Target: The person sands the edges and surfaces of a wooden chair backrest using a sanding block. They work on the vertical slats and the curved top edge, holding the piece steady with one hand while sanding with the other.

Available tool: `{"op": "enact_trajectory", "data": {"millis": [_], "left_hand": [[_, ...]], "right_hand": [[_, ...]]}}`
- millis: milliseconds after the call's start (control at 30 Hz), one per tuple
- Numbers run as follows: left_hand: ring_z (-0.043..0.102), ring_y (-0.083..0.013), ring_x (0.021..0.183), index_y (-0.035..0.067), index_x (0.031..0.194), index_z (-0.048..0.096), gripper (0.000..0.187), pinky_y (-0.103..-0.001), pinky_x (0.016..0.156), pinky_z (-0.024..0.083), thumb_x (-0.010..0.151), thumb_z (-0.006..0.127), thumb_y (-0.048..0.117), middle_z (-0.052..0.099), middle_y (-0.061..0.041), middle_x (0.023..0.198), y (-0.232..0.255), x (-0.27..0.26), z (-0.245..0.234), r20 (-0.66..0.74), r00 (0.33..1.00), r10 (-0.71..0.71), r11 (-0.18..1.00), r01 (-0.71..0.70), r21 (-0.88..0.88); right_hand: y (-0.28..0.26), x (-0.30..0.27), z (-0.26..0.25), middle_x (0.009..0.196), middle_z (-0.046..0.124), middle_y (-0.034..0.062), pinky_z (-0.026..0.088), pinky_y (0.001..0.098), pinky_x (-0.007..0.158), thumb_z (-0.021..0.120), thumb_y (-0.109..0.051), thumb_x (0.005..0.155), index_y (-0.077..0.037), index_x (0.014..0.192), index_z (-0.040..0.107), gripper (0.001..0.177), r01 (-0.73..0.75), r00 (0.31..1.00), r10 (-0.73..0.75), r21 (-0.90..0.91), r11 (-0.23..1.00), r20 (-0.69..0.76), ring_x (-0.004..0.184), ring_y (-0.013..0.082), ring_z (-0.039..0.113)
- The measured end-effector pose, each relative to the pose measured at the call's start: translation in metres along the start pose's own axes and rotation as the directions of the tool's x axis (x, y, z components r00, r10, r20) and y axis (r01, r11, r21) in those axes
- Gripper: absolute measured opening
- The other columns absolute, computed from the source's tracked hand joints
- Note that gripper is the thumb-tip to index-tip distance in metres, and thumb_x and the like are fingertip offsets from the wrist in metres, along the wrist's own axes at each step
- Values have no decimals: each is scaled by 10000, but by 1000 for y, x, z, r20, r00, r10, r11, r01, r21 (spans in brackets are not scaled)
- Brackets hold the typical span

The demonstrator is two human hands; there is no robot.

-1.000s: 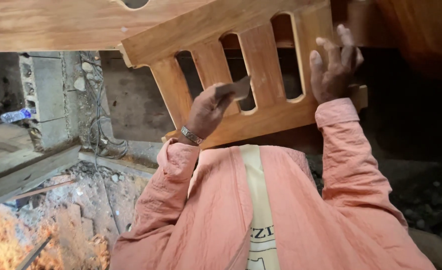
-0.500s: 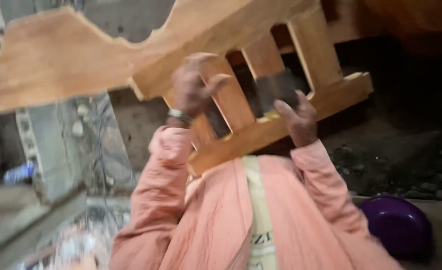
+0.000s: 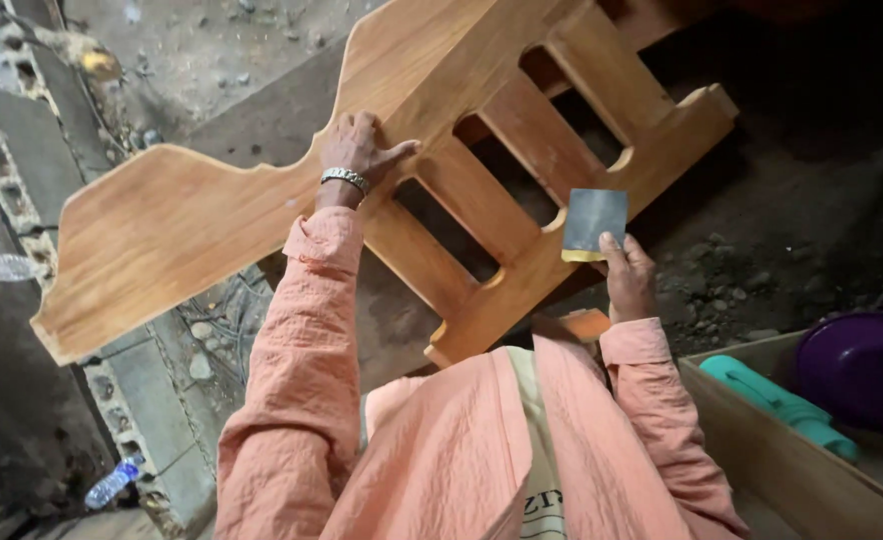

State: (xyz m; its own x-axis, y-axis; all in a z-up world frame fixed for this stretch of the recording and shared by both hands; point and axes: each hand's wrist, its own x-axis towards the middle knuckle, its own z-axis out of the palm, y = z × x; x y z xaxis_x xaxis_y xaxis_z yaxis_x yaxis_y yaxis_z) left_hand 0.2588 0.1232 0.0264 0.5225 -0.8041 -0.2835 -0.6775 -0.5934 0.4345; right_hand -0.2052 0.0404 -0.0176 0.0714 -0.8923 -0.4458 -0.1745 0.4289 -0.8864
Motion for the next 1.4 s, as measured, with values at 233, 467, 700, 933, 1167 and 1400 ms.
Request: {"op": "enact_trajectory", "data": {"millis": [233, 467, 700, 933, 1167, 1400], "left_hand": [[639, -400, 1197, 90, 1128, 647, 945, -490, 1029, 493, 753, 619, 957, 648, -226, 1223, 17, -4, -29, 127, 987, -96, 993, 86, 86], [685, -351, 1087, 151, 1006, 747, 783, -467, 919, 568, 764, 696, 894, 661, -122, 1140, 0, -42, -62, 122, 978, -166, 985, 158, 70], [683, -349, 867, 197, 912, 688, 602, -450, 749, 559, 824, 837, 773, 576, -66, 969, -53, -84, -109, -194, 978, -80, 992, 98, 82], [680, -451, 828, 89, 964, 581, 607, -551, 690, 588, 827, 975, 530, 526, -107, 1019, 63, -154, -204, -337, 932, 133, 986, -90, 141], [675, -440, 631, 153, 884, 531, 564, -534, 544, 567, 824, 930, 547, 522, -79, 975, 118, -203, -201, -415, 872, 259, 948, -147, 283], [688, -262, 771, 174, 1166, 575, 462, -373, 667, 579, 936, 708, 552, 565, -27, 882, 132, -242, -190, -256, 871, 419, 825, -248, 508]], "right_hand": [[-3, 7, 14, 905, 633, 66, 635, 361, 737, 729, -237, 1003, -88, 987, 729, 150, -20, 998, 22, -34, 999, 52, 857, 159, 637], [27, -1, 41, 965, 566, 119, 489, 394, 946, 785, -298, 951, -126, 959, 765, 174, 131, 991, -127, -296, 946, 32, 948, 228, 549], [-29, -24, 103, 1100, 611, 163, 470, 416, 1004, 762, -327, 965, -35, 1156, 737, 350, 63, 988, -39, -162, 985, 148, 1060, 204, 543], [-76, -52, 90, 1172, 677, 186, 509, 479, 1022, 686, -119, 1029, 4, 1375, 558, 389, 355, 905, -328, -57, 933, 272, 1138, 274, 645], [-118, -128, 123, 975, 736, 132, 585, 406, 775, 632, -216, 1048, -115, 1089, 722, 141, 783, 621, -676, -327, 528, 396, 913, 322, 723], [-164, -178, 167, 1472, 590, 172, 454, 443, 1155, 463, -84, 1094, -49, 1438, 602, 373, 695, 596, -715, 211, 687, 366, 1369, 311, 538]]}}
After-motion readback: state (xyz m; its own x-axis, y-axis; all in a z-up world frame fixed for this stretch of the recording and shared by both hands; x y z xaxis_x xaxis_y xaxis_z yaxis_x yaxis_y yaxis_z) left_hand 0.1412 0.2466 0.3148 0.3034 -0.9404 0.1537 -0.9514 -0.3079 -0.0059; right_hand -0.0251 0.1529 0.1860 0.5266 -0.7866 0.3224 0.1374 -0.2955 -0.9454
